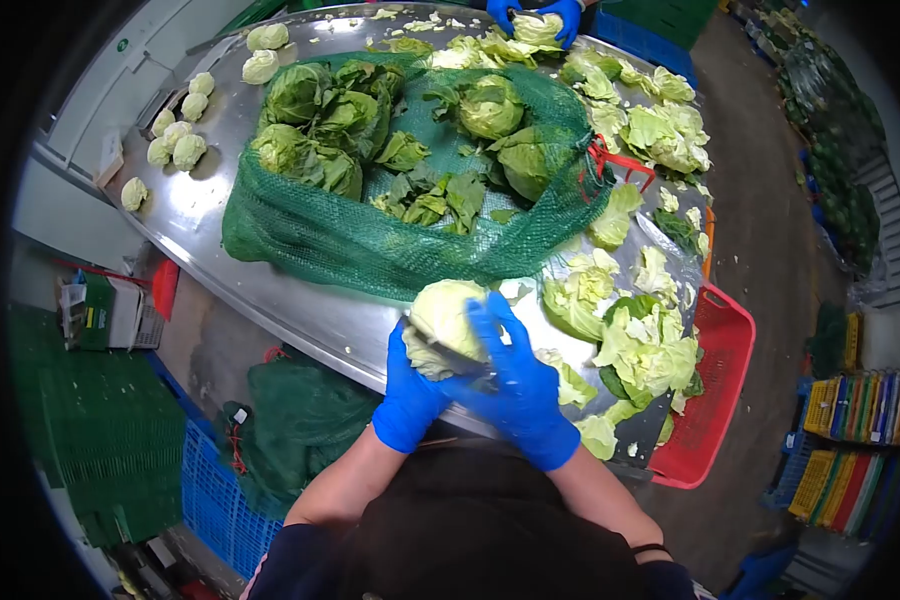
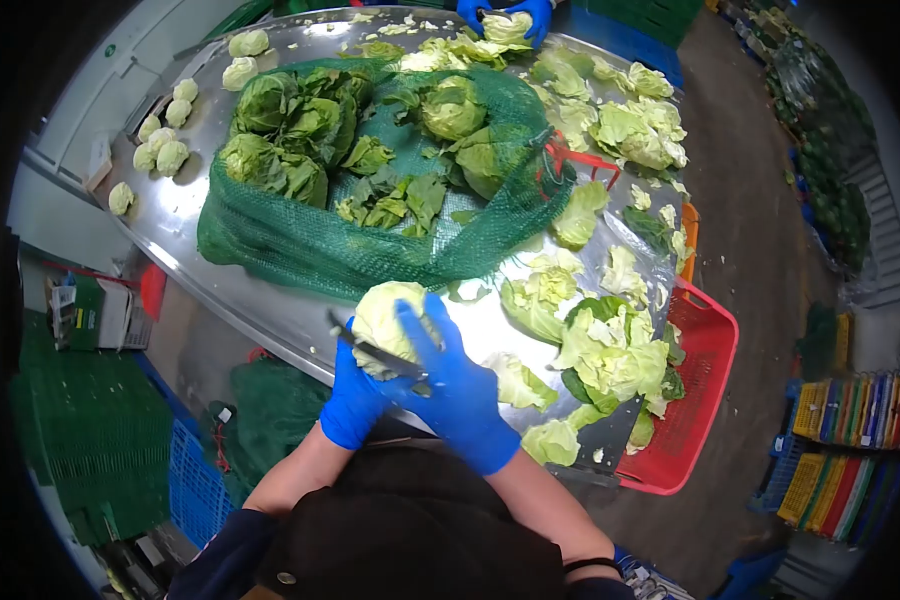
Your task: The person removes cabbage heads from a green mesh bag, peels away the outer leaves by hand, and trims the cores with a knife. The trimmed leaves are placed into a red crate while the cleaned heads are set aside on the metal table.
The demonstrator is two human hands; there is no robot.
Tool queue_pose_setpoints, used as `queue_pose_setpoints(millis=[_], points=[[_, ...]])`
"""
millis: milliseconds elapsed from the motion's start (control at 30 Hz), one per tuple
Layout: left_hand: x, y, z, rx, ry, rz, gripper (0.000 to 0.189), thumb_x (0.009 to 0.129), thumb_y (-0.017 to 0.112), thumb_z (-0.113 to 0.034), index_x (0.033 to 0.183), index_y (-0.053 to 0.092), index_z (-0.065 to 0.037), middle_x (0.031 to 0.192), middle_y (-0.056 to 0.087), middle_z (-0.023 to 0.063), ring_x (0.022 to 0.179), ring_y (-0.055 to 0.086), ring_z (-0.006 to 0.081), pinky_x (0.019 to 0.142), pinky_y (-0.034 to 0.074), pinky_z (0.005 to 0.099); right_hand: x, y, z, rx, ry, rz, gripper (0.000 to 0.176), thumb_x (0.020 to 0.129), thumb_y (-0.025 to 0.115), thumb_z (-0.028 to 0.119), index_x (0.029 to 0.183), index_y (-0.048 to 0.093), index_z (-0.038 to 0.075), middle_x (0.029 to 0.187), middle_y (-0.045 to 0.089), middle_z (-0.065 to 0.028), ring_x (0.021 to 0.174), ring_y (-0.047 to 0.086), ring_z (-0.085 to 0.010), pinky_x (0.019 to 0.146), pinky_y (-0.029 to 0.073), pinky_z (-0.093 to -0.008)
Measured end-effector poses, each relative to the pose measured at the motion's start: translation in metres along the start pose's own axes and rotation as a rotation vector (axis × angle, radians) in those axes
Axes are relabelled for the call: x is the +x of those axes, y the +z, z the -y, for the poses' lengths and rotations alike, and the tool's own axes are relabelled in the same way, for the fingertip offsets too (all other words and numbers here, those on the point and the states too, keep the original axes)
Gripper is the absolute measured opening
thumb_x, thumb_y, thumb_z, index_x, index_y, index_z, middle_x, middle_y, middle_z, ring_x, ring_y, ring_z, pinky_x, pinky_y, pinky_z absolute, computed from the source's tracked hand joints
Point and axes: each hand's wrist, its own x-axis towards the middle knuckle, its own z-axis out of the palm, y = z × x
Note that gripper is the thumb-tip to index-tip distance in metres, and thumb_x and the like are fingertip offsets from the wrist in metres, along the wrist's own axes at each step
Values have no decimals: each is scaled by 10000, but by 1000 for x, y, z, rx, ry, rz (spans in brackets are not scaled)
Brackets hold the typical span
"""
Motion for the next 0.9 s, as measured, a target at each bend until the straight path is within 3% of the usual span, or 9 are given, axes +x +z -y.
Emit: queue_pose_setpoints(millis=[67,133,200,333,467,533,600,667,900], points=[[-7,16,-29,-180,-47,-130,603,768,698,-44,1299,416,-6,1302,510,140,1139,558,250,943,490,410,15,14,-2,-4,12,53,622,699,768,92,1282,550,95,1226,605,-107,1114,605,-221,775,545,-319],[1,-4,-37,565,217,39,645,721,728,0,1290,425,-9,1259,539,133,1116,569,231,938,494,405,29,22,-11,391,-62,-29,420,761,712,55,1172,625,50,1166,638,-98,1062,623,-191,766,541,-295],[-3,-5,-48,615,260,-35,685,675,753,30,1279,433,-4,1227,562,122,1098,579,218,931,500,394,38,16,0,675,460,21,235,876,610,88,1097,645,17,914,696,-77,580,577,-80,525,472,-214],[0,-19,-59,673,255,21,665,685,745,17,1274,434,3,1213,573,119,1092,582,205,936,498,366,44,12,-12,1073,619,-160,160,869,625,171,936,596,28,697,633,-53,468,484,-58,445,393,-196],[-3,-38,-81,359,81,-84,610,751,706,-73,1287,425,5,1242,554,143,1105,576,235,941,490,404,42,-13,-38,924,618,-208,242,869,620,167,1042,603,-2,677,619,-51,452,481,-67,409,369,-211],[-3,-57,-102,272,32,-117,585,816,671,-176,1309,413,5,1266,536,164,1122,566,264,943,486,430,30,-8,-77,403,819,-107,303,858,641,185,1091,606,-5,716,636,-57,471,488,-69,419,376,-218],[1,-83,-133,-616,133,-139,619,911,470,-425,1364,375,-14,1320,484,208,1160,528,340,946,471,486,3,16,-110,237,694,-124,299,844,660,187,1076,620,2,731,646,-51,469,481,-69,421,376,-221],[5,-172,-163,-457,335,-36,690,924,299,-529,1401,340,-32,1362,434,240,1187,489,401,953,450,529,-24,40,-131,488,895,-143,291,848,649,201,1058,628,1,723,656,-58,440,463,-73,407,359,-220],[58,-314,-297,607,807,-521,531,865,593,-186,1325,402,-2,1270,539,163,1126,560,270,965,465,379,-49,53,-151,725,1054,-262,328,922,517,265,1049,627,-17,781,692,-133,395,416,-72,372,322,-210]])
